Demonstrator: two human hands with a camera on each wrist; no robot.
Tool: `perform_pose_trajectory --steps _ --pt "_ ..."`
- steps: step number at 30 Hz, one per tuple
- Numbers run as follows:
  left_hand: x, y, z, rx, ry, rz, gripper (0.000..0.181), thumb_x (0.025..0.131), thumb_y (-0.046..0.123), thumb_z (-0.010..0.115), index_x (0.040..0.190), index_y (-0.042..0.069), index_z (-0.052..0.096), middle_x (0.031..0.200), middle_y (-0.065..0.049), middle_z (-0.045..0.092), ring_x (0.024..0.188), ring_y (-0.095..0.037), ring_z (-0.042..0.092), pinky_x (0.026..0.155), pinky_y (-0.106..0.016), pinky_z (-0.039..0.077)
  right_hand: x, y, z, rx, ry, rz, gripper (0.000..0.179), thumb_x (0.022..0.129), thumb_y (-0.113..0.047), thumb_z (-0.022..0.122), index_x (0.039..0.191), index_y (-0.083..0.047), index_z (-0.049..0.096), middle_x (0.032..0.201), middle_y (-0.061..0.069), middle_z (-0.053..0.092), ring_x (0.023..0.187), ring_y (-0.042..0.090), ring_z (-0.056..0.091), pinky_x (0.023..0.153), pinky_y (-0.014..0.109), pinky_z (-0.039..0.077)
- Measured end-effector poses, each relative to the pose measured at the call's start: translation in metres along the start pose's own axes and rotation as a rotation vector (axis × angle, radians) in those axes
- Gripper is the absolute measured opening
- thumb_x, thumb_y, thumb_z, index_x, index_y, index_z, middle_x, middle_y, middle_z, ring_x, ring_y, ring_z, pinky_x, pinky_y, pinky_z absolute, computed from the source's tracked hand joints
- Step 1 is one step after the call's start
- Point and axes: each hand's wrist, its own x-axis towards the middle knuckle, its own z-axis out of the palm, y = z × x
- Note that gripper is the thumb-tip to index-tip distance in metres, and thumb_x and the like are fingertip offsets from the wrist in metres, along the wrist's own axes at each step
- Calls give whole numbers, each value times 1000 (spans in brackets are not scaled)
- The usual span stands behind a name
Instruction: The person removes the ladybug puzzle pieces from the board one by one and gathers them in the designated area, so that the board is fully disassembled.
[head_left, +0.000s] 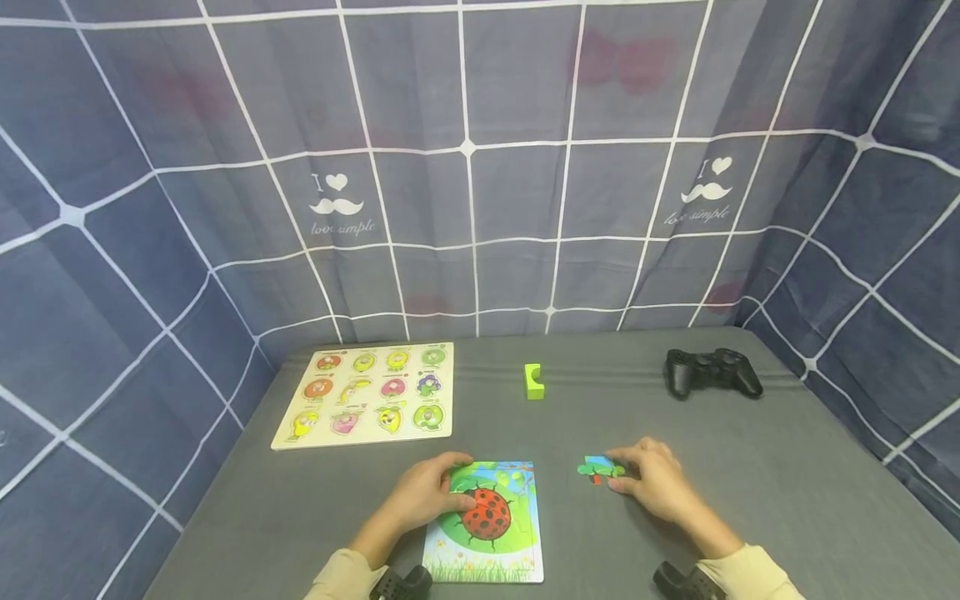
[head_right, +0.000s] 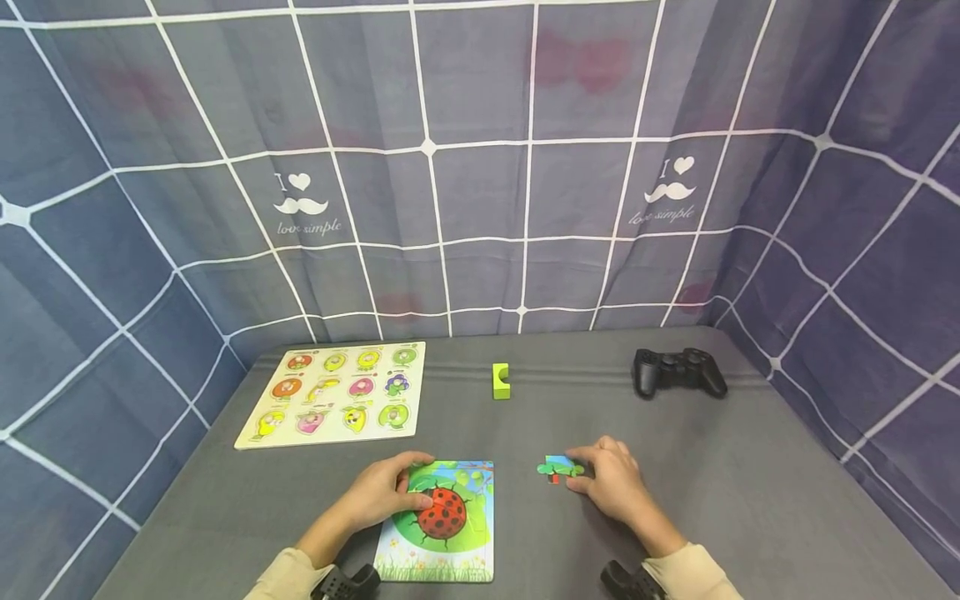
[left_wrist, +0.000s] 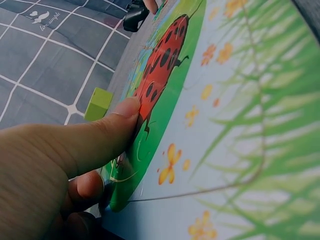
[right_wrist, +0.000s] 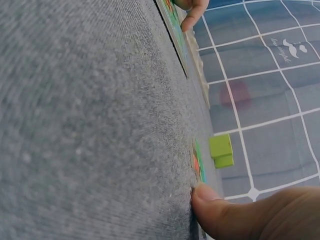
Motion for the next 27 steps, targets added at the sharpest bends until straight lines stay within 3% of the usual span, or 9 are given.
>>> perform_pose_trajectory --steps 16,20,27 --pt "2 2 0 3 -4 0 59 80 40 80 130 15 61 65 8 44 56 -4 36 51 -21 31 0 -3 -2 -26 -13 -23 40 75 -24 81 112 -12 72 90 -1 55 87 16 43 74 30 30" --pt "1 1 0 -12 -10 4 59 80 39 80 130 14 61 64 8 44 55 -4 36 50 -21 31 -2 -1 0 -102 36 -66 35 75 -24 81 108 -13 72 84 -4 50 81 14 41 72 29 29" --pt "-1 1 0 -8 4 10 59 79 38 80 129 14 61 63 8 44 54 -4 36 50 -21 31 -3 3 2 -216 119 -237 35 75 -20 80 109 -16 71 87 -5 52 84 13 43 73 30 33"
